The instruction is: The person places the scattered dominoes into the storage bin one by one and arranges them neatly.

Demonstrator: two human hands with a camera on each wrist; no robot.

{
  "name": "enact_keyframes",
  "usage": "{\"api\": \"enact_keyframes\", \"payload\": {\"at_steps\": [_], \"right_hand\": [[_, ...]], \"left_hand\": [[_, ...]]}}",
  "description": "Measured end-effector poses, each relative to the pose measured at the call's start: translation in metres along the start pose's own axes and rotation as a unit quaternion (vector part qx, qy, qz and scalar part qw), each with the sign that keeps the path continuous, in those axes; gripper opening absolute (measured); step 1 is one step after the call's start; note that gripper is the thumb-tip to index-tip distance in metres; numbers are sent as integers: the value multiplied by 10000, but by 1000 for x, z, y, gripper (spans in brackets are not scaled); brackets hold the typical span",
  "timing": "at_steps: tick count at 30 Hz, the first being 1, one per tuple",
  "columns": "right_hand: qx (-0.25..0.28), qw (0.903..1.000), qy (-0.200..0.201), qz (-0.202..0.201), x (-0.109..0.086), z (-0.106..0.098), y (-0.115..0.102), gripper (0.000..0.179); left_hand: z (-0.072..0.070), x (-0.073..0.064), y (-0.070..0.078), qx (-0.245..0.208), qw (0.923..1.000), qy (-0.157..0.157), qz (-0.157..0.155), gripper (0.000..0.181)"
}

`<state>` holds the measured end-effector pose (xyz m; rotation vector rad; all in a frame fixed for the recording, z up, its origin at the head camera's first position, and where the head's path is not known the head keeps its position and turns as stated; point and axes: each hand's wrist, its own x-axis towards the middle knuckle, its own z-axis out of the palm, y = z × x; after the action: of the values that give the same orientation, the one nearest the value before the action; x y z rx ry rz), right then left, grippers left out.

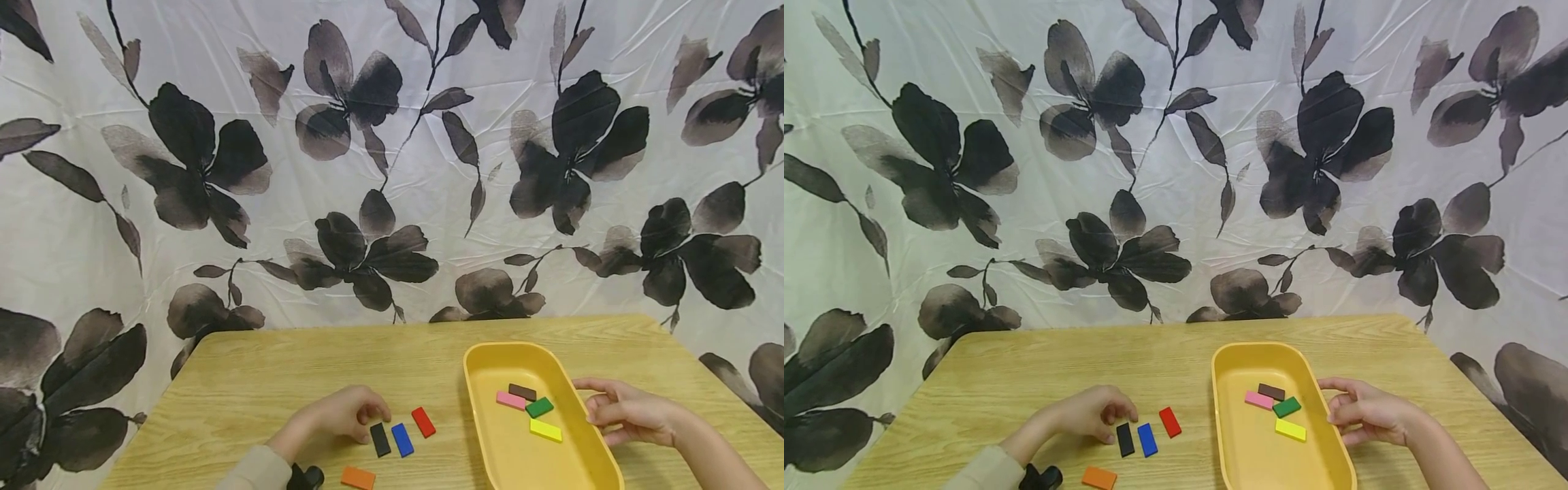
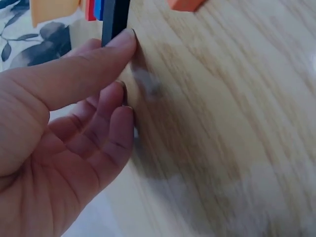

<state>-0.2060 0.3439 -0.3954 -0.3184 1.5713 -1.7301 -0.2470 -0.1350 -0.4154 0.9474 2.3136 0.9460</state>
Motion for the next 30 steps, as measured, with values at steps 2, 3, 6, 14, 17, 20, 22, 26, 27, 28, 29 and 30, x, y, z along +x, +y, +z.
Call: {"api": "enact_keyframes", "payload": {"at_steps": [2,3,6,14,17,20,22,26,27,28,29,30], "right_hand": [[0,10000,-7,13,0,0,-1,54],[-6,10000,-6,24,0,0,-1,54],[-46,10000,38,54,0,-1,0,55],[-42,10000,53,31,-1,-1,0,56],[-43,10000,61,32,-1,-1,0,56],[-55,10000,64,23,-1,-1,0,57],[-49,10000,49,15,-1,-1,0,57],[-44,10000,44,14,0,-1,0,58],[-38,10000,40,18,0,0,-1,57],[-39,10000,47,26,-1,0,-1,57],[-40,10000,51,27,-1,0,-1,57],[-36,10000,54,34,-1,0,-1,57]], "left_hand": [[1,1,-1,-45,10000,-45,-13,29],[1,1,-1,-13,10000,-51,7,27],[1,1,0,45,10000,-22,15,21],[-1,-3,1,-202,9998,-27,-30,20],[-2,-5,-1,-336,9994,17,0,20],[-2,-8,-3,-489,9987,111,1,20],[-2,-9,-4,-556,9983,180,-26,21],[-3,-10,-4,-589,9978,306,-7,21],[-3,-10,-3,-599,9976,333,23,21],[-3,-11,-2,-625,9973,369,53,21],[-3,-11,-1,-637,9971,417,95,21],[-3,-11,0,-659,9966,466,135,21]]}}
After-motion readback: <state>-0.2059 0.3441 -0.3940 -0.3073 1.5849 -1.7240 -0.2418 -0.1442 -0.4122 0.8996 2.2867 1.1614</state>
